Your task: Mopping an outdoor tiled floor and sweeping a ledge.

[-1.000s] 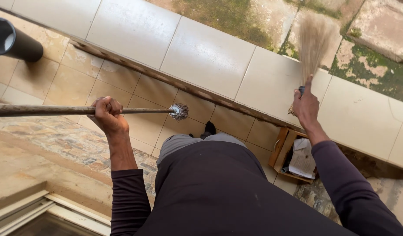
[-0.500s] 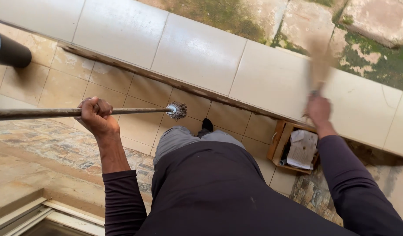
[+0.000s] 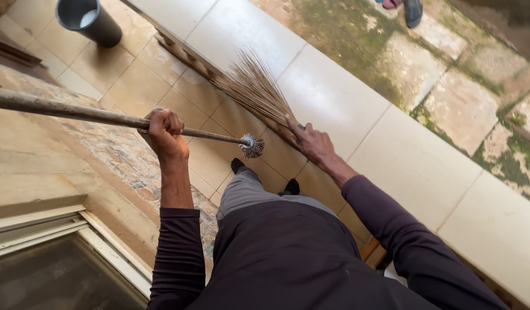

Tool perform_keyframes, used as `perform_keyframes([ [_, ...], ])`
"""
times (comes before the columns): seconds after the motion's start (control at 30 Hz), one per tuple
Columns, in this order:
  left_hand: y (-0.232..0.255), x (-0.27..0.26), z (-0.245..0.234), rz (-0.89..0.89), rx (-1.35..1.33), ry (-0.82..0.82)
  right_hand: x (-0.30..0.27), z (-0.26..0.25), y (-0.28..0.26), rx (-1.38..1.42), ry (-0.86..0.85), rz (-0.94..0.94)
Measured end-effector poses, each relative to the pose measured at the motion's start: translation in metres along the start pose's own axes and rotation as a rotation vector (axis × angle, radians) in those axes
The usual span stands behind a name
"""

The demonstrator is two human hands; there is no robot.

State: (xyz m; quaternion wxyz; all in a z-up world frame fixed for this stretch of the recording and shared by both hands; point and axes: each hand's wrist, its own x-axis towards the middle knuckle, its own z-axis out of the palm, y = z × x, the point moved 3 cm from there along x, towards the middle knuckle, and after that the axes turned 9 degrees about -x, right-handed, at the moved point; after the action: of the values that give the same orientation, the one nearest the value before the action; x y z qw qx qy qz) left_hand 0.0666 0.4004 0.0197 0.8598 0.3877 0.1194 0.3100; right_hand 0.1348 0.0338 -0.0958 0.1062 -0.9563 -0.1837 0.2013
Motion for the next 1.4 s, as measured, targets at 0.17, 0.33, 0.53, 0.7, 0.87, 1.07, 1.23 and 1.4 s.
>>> perform_keyframes([
  [0.17, 0.017, 0.029, -0.026, 0.026, -0.012, 0.095, 0.123, 0.076, 0.177, 0.081, 0.206, 0.241],
  [0.33, 0.026, 0.073, -0.068, 0.05, -0.024, 0.166, 0.114, -0.018, 0.088, 0.016, 0.386, 0.358],
  [0.53, 0.027, 0.127, -0.087, 0.048, 0.026, 0.219, 0.137, -0.026, -0.087, -0.114, 0.078, -0.007],
  [0.7, 0.049, 0.154, -0.106, 0.056, 0.043, 0.205, 0.246, 0.021, 0.02, -0.019, -0.132, 0.294],
  [0.87, 0.068, 0.181, -0.134, 0.077, 0.017, 0.181, 0.285, -0.021, 0.008, 0.12, 0.469, 0.431],
  [1.07, 0.082, 0.215, -0.146, 0.104, 0.027, 0.217, 0.272, -0.044, -0.213, 0.032, 0.111, -0.03],
  [1.23, 0.108, 0.232, -0.153, 0.134, 0.029, 0.229, 0.425, 0.066, -0.047, -0.247, 0.074, -0.093],
  [1.4, 0.125, 0.244, -0.17, 0.188, 0.034, 0.247, 0.458, 0.014, -0.026, 0.103, 0.353, 0.406],
])
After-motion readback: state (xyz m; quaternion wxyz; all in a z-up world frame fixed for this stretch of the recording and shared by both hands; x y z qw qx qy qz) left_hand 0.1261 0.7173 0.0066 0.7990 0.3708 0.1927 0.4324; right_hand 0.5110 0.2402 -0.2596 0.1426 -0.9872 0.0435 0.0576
